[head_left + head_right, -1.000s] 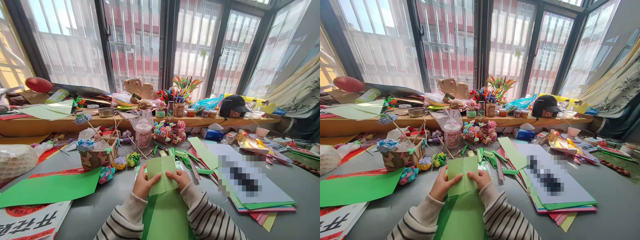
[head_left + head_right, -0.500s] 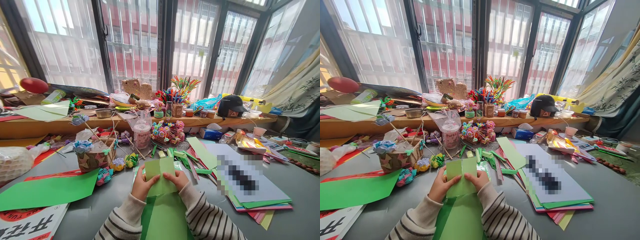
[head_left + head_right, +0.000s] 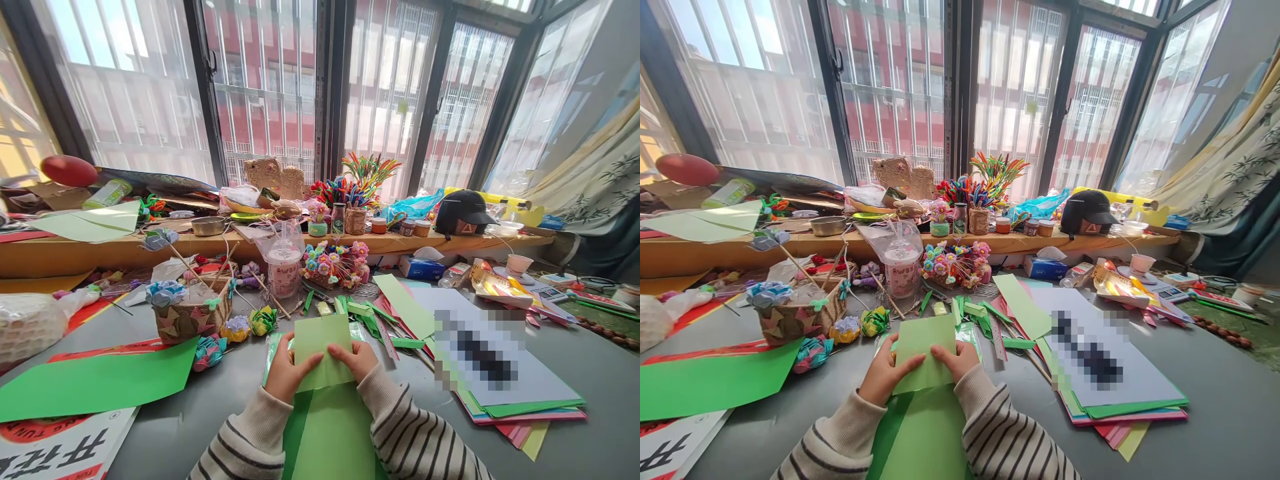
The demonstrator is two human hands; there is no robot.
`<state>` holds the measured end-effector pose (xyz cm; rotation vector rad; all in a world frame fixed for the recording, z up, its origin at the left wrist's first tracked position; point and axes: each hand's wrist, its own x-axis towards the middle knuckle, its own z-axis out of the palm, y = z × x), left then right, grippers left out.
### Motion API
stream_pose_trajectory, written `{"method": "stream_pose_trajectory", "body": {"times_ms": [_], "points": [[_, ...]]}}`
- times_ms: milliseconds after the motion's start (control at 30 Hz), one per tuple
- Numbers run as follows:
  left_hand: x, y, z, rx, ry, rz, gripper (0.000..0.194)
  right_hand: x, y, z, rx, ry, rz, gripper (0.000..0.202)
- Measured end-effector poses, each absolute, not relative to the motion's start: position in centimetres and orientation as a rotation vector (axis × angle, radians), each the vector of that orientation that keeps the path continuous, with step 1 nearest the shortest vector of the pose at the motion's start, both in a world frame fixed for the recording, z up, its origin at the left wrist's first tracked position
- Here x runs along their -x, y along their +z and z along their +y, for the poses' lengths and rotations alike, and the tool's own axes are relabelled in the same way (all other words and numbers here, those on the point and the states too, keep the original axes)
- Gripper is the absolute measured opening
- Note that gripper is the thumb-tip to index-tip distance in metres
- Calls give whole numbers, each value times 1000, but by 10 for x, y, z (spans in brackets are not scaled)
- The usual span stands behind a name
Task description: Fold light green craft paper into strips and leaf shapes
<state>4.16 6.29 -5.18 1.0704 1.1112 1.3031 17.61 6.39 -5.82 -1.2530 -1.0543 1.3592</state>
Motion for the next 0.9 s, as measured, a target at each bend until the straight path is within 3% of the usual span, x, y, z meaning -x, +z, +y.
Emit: {"method": "stream_pose_trajectory", "body": {"times_ms": [900], "points": [[-40, -50, 63, -1050, 1320, 1128, 64, -182, -58, 64, 1231, 1278, -1160, 31]]}}
